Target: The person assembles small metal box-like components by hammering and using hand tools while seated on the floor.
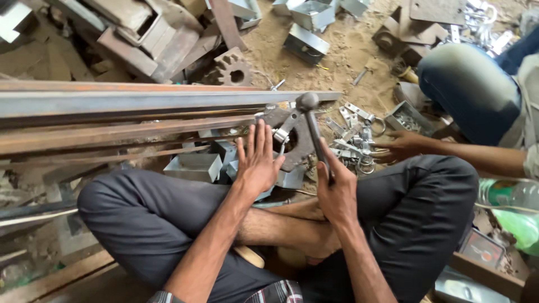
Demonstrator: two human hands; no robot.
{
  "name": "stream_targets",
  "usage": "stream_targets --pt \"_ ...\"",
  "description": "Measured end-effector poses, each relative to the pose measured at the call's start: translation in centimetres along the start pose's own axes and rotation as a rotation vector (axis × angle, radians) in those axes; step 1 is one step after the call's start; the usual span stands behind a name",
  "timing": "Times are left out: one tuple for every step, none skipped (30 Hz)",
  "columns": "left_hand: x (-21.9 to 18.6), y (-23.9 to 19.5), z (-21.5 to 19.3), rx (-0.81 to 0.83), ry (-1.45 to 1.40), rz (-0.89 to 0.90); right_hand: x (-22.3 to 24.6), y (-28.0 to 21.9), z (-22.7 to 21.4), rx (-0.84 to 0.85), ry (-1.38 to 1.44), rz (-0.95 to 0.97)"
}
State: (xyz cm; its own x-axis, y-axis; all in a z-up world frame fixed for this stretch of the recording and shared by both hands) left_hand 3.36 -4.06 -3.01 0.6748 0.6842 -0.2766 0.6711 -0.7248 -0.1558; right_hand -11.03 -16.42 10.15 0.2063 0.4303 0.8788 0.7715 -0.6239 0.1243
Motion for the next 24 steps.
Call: stream_targets --pt "0.1 0.1 0.3 0.062 -0.039 -0.028 0.3 -0.1 -0.1 -0.006 0.014 -0.028" --pt "0.0 0.0 0.1 0.048 -0.053 -0.028 0.6 -0.2 -0.2 -0.014 0.025 -0.057" --pt "-0.1 -0.1 -0.1 0.033 -0.066 -0.027 0.9 -0.3 -0.3 -0.023 0.036 -0.086" --pt "-0.2 -0.1 -0.3 0.017 -0.077 -0.025 1.4 -0.3 -0.3 -0.019 0.019 -0.126" --pt "-0.2 0.0 -0.3 0.023 -0.073 -0.029 1.8 -0.2 -0.2 -0.015 0.002 -0.165" --pt "-0.3 0.0 -0.2 0.031 -0.069 -0.033 2.3 -0.2 0.0 -0.012 -0.014 -0.203" --pt "-0.2 0.0 -0.1 0.038 -0.065 -0.036 1.5 0.2 0.5 0.039 -0.053 -0.081" --pt "-0.2 -0.1 -0.2 0.024 -0.063 -0.029 0.7 0.4 1.2 0.087 -0.092 0.042" --pt "-0.3 -0.4 -0.2 0.010 -0.062 -0.023 -0.1 0.5 1.7 0.136 -0.130 0.164" --pt "-0.5 -0.3 -0.4 -0.007 -0.059 -0.011 -0.1 0.5 1.7 0.131 -0.156 0.180" --pt "-0.4 -0.3 -0.4 0.011 -0.061 -0.017 0.0 0.5 1.8 0.127 -0.182 0.196" --pt "-0.4 -0.3 -0.3 0.029 -0.065 -0.027 -0.1 0.6 1.8 0.125 -0.210 0.210" --pt "-0.3 -0.2 -0.2 0.046 -0.070 -0.036 -0.4 0.8 1.7 0.131 -0.187 0.226" --pt "-0.2 0.0 -0.1 0.075 -0.057 -0.035 -0.7 0.8 1.6 0.144 -0.163 0.246" --pt "-0.1 0.3 0.0 0.103 -0.044 -0.034 -1.0 0.7 1.7 0.156 -0.140 0.267" --pt "-0.2 0.3 0.3 0.134 -0.034 -0.029 -0.9 0.6 1.5 0.138 -0.120 0.226" --pt "-0.2 0.0 0.2 0.139 -0.030 -0.025 -0.8 0.5 1.4 0.120 -0.101 0.185" --pt "-0.1 -0.2 0.0 0.141 -0.025 -0.018 -0.6 0.5 1.2 0.098 -0.082 0.144" --pt "-0.2 -0.4 -0.2 0.144 -0.020 -0.011 -0.2 0.4 0.8 0.070 -0.064 0.086" --pt "-0.2 -0.4 -0.3 0.149 -0.034 -0.019 0.2 0.2 0.6 0.043 -0.041 0.025" --pt "-0.3 -0.5 -0.4 0.154 -0.048 -0.026 0.7 0.1 0.4 0.016 -0.019 -0.036" --pt "-0.2 -0.6 -0.5 0.163 -0.061 -0.036 1.3 0.0 0.3 -0.006 -0.037 -0.114" --pt "-0.1 -0.6 -0.6 0.160 -0.063 -0.036 1.8 -0.1 0.2 -0.028 -0.054 -0.192" --pt "-0.1 -0.6 -0.5 0.160 -0.066 -0.033 2.3 -0.3 0.1 -0.051 -0.073 -0.267"
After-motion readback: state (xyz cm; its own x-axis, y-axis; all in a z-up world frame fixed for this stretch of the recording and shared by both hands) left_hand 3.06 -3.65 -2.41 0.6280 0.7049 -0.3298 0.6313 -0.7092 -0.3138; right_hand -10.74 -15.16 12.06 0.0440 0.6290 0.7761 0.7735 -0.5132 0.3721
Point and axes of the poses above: each hand's wrist, its own y-axis towards the middle knuckle, its own z-axis out of the palm, x = y × z, the point moved 7 cm from there along y, towards the middle knuckle, and after that the axes turned 2 degrees about y, right-handed, at the moved point
